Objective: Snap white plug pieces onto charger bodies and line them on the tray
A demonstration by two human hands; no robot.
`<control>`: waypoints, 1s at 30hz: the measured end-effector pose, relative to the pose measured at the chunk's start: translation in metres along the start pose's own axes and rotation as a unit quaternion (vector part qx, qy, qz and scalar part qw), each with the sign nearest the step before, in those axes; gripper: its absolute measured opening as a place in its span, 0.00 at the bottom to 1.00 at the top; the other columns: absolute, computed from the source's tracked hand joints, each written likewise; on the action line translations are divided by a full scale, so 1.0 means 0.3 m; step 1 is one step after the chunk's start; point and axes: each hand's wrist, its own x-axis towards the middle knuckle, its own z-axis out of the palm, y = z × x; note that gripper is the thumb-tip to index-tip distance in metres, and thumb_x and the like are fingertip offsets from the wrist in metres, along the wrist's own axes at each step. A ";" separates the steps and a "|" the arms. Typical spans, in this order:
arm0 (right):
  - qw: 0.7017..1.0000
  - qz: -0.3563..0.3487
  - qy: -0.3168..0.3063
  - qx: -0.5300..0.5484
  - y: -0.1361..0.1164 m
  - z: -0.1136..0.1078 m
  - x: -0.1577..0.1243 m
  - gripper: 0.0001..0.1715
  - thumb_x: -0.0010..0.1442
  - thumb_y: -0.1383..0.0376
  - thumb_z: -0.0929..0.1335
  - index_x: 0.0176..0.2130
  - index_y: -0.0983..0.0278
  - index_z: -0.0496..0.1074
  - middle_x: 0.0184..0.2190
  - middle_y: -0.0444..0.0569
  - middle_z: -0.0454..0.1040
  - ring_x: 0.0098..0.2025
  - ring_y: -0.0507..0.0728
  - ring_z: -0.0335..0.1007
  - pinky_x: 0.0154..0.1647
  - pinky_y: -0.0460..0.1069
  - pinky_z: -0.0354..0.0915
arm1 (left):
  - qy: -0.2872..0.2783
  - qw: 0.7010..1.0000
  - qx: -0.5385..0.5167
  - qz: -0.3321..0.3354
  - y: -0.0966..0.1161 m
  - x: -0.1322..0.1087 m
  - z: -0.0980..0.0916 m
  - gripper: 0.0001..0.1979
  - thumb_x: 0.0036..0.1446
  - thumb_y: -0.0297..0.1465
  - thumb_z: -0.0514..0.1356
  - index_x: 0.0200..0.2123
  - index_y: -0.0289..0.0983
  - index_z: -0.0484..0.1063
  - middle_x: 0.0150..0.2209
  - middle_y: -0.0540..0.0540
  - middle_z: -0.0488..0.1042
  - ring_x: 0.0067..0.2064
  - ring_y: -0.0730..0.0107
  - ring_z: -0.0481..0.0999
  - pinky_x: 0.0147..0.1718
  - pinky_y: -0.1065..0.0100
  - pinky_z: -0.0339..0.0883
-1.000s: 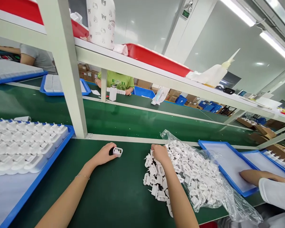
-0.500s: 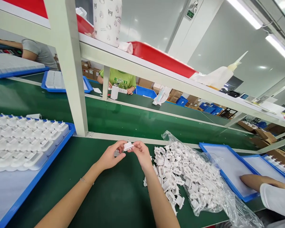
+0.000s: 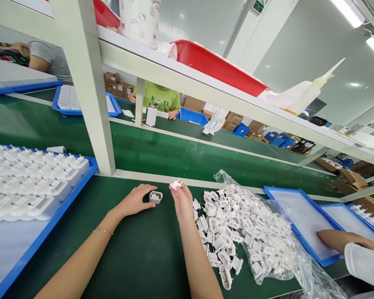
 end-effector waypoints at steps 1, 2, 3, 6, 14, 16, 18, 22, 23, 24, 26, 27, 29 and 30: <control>1.000 0.017 0.011 -0.001 0.016 -0.031 -0.002 0.18 0.44 0.64 0.75 0.36 0.63 0.71 0.36 0.45 0.77 0.42 0.55 0.73 0.53 0.52 0.62 | -0.018 1.000 0.003 0.010 -0.012 0.004 0.006 0.19 0.50 0.39 0.61 0.46 0.45 0.70 0.47 0.46 0.71 0.50 0.55 0.67 0.46 0.60 0.62; 0.999 0.029 0.017 -0.004 0.030 -0.059 -0.004 0.18 0.43 0.63 0.75 0.35 0.63 0.71 0.36 0.46 0.77 0.43 0.56 0.73 0.53 0.52 0.62 | -0.028 0.999 -0.002 0.022 -0.019 0.007 0.009 0.14 0.52 0.38 0.59 0.43 0.45 0.72 0.45 0.47 0.72 0.49 0.57 0.68 0.46 0.61 0.61; 0.999 0.038 0.021 -0.005 0.045 -0.083 -0.008 0.17 0.43 0.63 0.75 0.35 0.63 0.71 0.38 0.46 0.77 0.45 0.57 0.73 0.53 0.53 0.62 | -0.031 0.999 -0.013 0.031 -0.023 0.009 0.010 0.12 0.54 0.36 0.57 0.42 0.46 0.73 0.45 0.48 0.72 0.49 0.58 0.68 0.47 0.62 0.61; 0.998 0.058 0.019 0.000 0.084 -0.127 -0.018 0.17 0.44 0.62 0.75 0.34 0.61 0.70 0.40 0.47 0.77 0.47 0.60 0.73 0.52 0.54 0.63 | -0.017 0.999 -0.046 0.016 -0.019 0.009 0.021 0.22 0.55 0.33 0.55 0.55 0.49 0.63 0.50 0.48 0.69 0.50 0.60 0.68 0.51 0.61 0.58; 0.994 0.097 -0.009 0.049 0.128 -0.139 -0.023 0.14 0.47 0.63 0.74 0.33 0.61 0.68 0.41 0.49 0.78 0.43 0.59 0.75 0.49 0.54 0.64 | 0.130 0.985 0.081 -0.074 0.045 0.027 0.143 0.40 0.48 0.45 0.62 0.61 0.39 0.49 0.56 0.37 0.62 0.54 0.50 0.65 0.47 0.55 0.59; 0.995 0.089 -0.016 0.042 0.121 -0.140 -0.030 0.13 0.49 0.63 0.74 0.34 0.61 0.67 0.41 0.49 0.78 0.42 0.58 0.75 0.50 0.54 0.64 | 0.136 0.985 0.091 -0.064 0.048 0.032 0.152 0.35 0.53 0.41 0.58 0.60 0.38 0.49 0.53 0.37 0.65 0.52 0.52 0.67 0.46 0.56 0.60; 0.997 0.072 -0.023 0.019 0.114 -0.138 -0.036 0.13 0.51 0.62 0.73 0.35 0.61 0.67 0.42 0.49 0.77 0.43 0.57 0.74 0.51 0.53 0.63 | 0.123 0.988 0.085 -0.039 0.048 0.031 0.147 0.32 0.54 0.35 0.57 0.60 0.39 0.48 0.53 0.38 0.66 0.51 0.54 0.67 0.47 0.56 0.59; 0.999 0.023 -0.023 -0.030 0.115 -0.118 -0.038 0.13 0.54 0.61 0.70 0.38 0.60 0.66 0.45 0.48 0.75 0.49 0.55 0.70 0.53 0.52 0.61 | 0.131 0.988 0.077 -0.038 0.053 0.027 0.144 0.42 0.47 0.38 0.63 0.61 0.41 0.45 0.57 0.38 0.61 0.55 0.50 0.63 0.49 0.53 0.58; 0.999 0.019 -0.026 -0.038 0.119 -0.110 -0.036 0.12 0.54 0.60 0.70 0.38 0.59 0.65 0.47 0.48 0.74 0.51 0.56 0.69 0.52 0.52 0.61 | 0.134 0.987 0.078 -0.045 0.055 0.027 0.148 0.44 0.45 0.40 0.64 0.61 0.40 0.45 0.57 0.37 0.61 0.55 0.49 0.63 0.48 0.52 0.58; 0.998 0.023 -0.032 -0.046 0.125 -0.101 -0.034 0.13 0.54 0.60 0.70 0.38 0.59 0.65 0.48 0.48 0.73 0.52 0.56 0.68 0.52 0.52 0.61 | 0.136 0.986 0.079 -0.052 0.056 0.029 0.153 0.44 0.44 0.41 0.65 0.61 0.40 0.46 0.56 0.37 0.61 0.54 0.48 0.64 0.48 0.52 0.59; 0.996 0.044 -0.043 -0.071 0.134 -0.086 -0.032 0.14 0.53 0.58 0.70 0.37 0.59 0.64 0.49 0.48 0.72 0.50 0.58 0.69 0.49 0.53 0.63 | 0.132 0.987 0.074 -0.055 0.053 0.031 0.162 0.41 0.47 0.40 0.63 0.60 0.38 0.47 0.52 0.37 0.65 0.51 0.49 0.67 0.46 0.53 0.60; 0.993 0.056 -0.045 -0.089 0.136 -0.081 -0.032 0.14 0.53 0.57 0.69 0.37 0.59 0.63 0.48 0.48 0.73 0.48 0.58 0.70 0.47 0.53 0.64 | 0.126 0.989 0.064 -0.050 0.049 0.032 0.164 0.39 0.49 0.38 0.62 0.60 0.38 0.47 0.50 0.38 0.66 0.50 0.51 0.68 0.46 0.54 0.60; 0.988 0.061 -0.035 -0.138 0.135 -0.076 -0.031 0.15 0.53 0.56 0.68 0.37 0.60 0.63 0.44 0.49 0.73 0.45 0.59 0.72 0.46 0.54 0.65 | 0.109 0.993 0.027 -0.029 0.036 0.029 0.161 0.36 0.52 0.33 0.59 0.61 0.38 0.45 0.47 0.40 0.68 0.48 0.54 0.69 0.47 0.56 0.60; 0.984 0.049 -0.026 -0.170 0.131 -0.076 -0.029 0.15 0.54 0.55 0.68 0.37 0.60 0.63 0.43 0.48 0.73 0.45 0.59 0.72 0.46 0.54 0.65 | 0.094 0.995 0.001 -0.014 0.028 0.027 0.155 0.37 0.53 0.31 0.58 0.62 0.38 0.43 0.47 0.41 0.69 0.48 0.56 0.69 0.47 0.56 0.60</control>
